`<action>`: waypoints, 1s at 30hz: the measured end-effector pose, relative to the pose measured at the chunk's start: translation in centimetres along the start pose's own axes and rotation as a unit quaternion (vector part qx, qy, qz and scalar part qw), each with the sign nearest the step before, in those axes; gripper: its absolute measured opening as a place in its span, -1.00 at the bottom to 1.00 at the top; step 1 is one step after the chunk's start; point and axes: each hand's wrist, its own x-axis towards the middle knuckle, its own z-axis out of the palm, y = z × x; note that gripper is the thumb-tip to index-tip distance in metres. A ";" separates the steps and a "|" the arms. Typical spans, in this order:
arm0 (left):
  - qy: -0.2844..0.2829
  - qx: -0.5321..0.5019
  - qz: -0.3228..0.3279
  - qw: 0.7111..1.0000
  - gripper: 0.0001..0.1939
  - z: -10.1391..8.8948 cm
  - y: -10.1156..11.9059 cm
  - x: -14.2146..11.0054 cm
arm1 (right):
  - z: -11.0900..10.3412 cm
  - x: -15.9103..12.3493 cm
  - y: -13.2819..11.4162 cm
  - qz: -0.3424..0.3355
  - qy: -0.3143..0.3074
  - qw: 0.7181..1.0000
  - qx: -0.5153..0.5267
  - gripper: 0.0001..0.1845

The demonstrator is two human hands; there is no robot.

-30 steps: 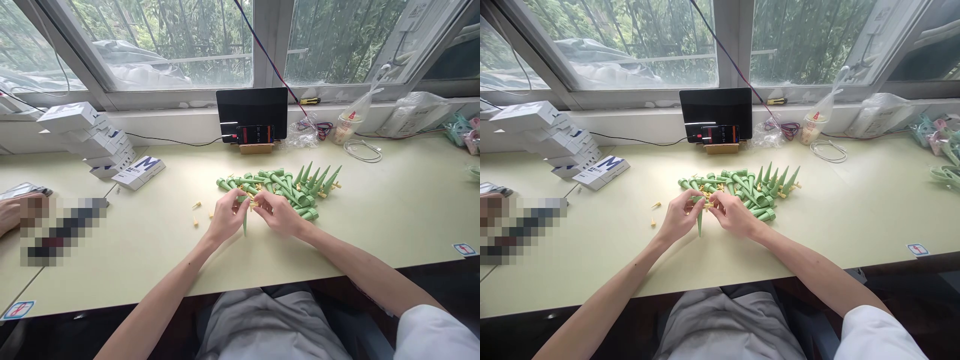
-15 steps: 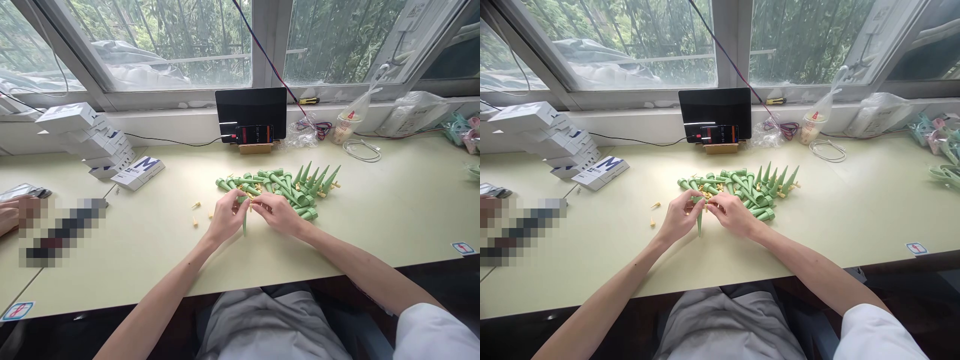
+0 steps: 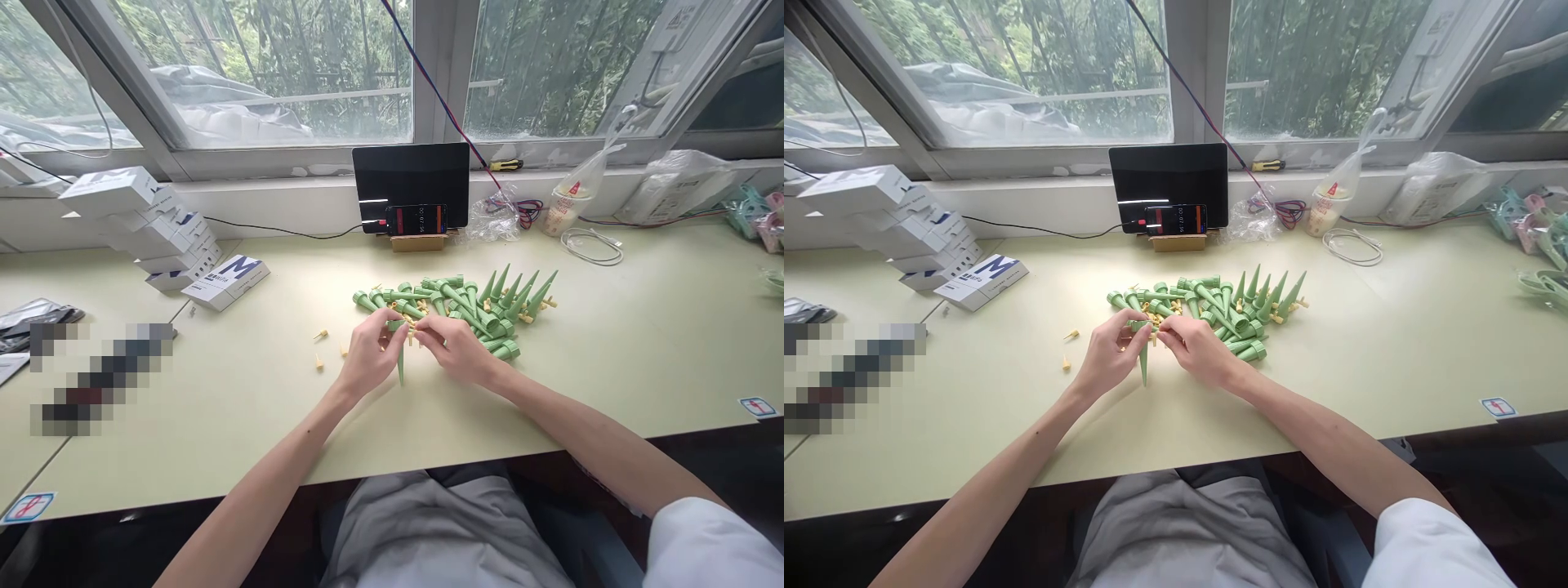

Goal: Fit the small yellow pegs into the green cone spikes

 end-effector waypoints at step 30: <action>0.005 0.002 0.004 1.000 -0.81 0.0 0.0 0.1 | 0.1 -0.1 0.0 0.008 0.006 1.000 0.013 -0.88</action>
